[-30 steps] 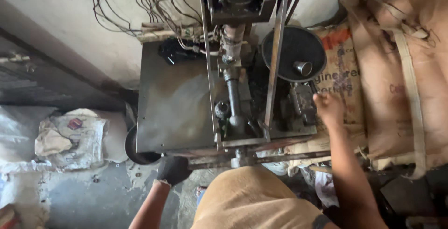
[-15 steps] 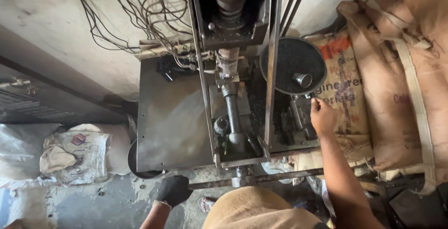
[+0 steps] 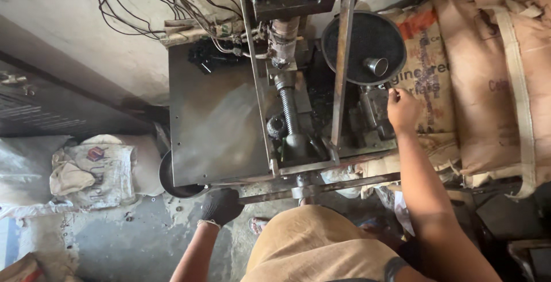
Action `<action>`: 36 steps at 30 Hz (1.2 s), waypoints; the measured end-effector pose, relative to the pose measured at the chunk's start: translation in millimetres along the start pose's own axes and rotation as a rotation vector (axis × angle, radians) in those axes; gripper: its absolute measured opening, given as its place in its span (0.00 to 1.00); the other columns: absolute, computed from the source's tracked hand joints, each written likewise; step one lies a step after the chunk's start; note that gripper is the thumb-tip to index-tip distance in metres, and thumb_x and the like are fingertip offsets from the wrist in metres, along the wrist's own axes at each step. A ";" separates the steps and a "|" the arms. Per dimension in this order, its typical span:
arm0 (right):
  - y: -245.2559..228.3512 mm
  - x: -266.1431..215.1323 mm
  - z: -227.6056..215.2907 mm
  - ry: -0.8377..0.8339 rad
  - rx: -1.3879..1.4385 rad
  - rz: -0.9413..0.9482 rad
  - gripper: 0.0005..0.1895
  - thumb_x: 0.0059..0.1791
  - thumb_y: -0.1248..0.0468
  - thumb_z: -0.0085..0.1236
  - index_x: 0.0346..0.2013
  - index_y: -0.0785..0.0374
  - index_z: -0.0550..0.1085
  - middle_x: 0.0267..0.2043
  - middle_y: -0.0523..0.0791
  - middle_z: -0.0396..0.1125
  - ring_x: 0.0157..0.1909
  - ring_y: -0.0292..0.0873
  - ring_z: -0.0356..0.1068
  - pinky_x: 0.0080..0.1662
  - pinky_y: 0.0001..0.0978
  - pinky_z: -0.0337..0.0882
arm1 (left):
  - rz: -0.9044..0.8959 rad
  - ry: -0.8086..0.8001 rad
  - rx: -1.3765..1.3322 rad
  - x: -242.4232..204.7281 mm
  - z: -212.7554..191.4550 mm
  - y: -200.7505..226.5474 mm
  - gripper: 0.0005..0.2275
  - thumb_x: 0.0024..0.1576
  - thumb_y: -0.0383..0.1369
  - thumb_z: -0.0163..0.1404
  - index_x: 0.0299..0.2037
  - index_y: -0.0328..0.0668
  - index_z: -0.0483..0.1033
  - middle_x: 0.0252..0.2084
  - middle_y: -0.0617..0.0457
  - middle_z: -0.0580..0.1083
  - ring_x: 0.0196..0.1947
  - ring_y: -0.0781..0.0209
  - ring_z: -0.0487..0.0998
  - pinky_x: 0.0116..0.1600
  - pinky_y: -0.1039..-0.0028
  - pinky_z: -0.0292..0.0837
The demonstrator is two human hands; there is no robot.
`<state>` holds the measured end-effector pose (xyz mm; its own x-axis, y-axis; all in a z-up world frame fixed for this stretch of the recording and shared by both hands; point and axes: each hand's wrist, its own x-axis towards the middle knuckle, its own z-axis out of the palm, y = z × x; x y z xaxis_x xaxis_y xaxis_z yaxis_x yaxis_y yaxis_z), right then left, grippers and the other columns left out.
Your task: The person operates a manual press machine by placing small metal pieces into a mold, then pulling a lever to activate the press. The person repeatedly cycles the machine, collecting the pressed items into a nearby container.
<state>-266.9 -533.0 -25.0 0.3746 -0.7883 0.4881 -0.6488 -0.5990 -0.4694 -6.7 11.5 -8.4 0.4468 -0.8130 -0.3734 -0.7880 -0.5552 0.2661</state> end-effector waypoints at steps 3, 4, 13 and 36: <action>-4.3 -1.0 -3.0 0.011 -0.021 0.030 0.10 0.56 0.59 0.61 0.40 0.63 0.81 0.33 0.53 0.74 0.34 0.56 0.74 0.38 0.46 0.72 | 0.027 -0.002 0.030 -0.6 -1.9 1.3 0.11 0.46 0.42 0.55 0.27 0.44 0.82 0.30 0.42 0.78 0.33 0.40 0.81 0.39 0.50 0.75; -6.1 0.2 -2.8 0.016 -0.032 0.045 0.10 0.56 0.59 0.61 0.39 0.64 0.80 0.33 0.54 0.74 0.34 0.56 0.74 0.38 0.46 0.71 | 0.036 0.007 0.045 0.1 -3.8 1.4 0.11 0.45 0.42 0.55 0.26 0.43 0.82 0.30 0.42 0.78 0.33 0.40 0.80 0.39 0.50 0.74; -1.3 -1.8 1.3 0.046 -0.068 0.054 0.10 0.57 0.60 0.61 0.42 0.64 0.81 0.35 0.54 0.73 0.36 0.56 0.74 0.40 0.46 0.72 | 0.026 -0.090 -0.027 3.0 -10.5 -2.0 0.10 0.47 0.41 0.54 0.26 0.46 0.83 0.30 0.42 0.79 0.33 0.40 0.81 0.40 0.52 0.76; 5.3 5.2 0.0 -0.090 -0.094 0.057 0.14 0.56 0.54 0.57 0.41 0.60 0.82 0.38 0.53 0.75 0.41 0.59 0.74 0.43 0.48 0.72 | 0.119 0.196 0.013 -0.7 25.3 -18.5 0.12 0.47 0.44 0.54 0.33 0.47 0.83 0.33 0.44 0.80 0.34 0.41 0.82 0.38 0.51 0.77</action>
<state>-268.4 -540.4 -24.9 0.3905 -0.8326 0.3928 -0.7282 -0.5404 -0.4216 -3.1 26.7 -35.5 0.4234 -0.8917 -0.1599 -0.8446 -0.4524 0.2863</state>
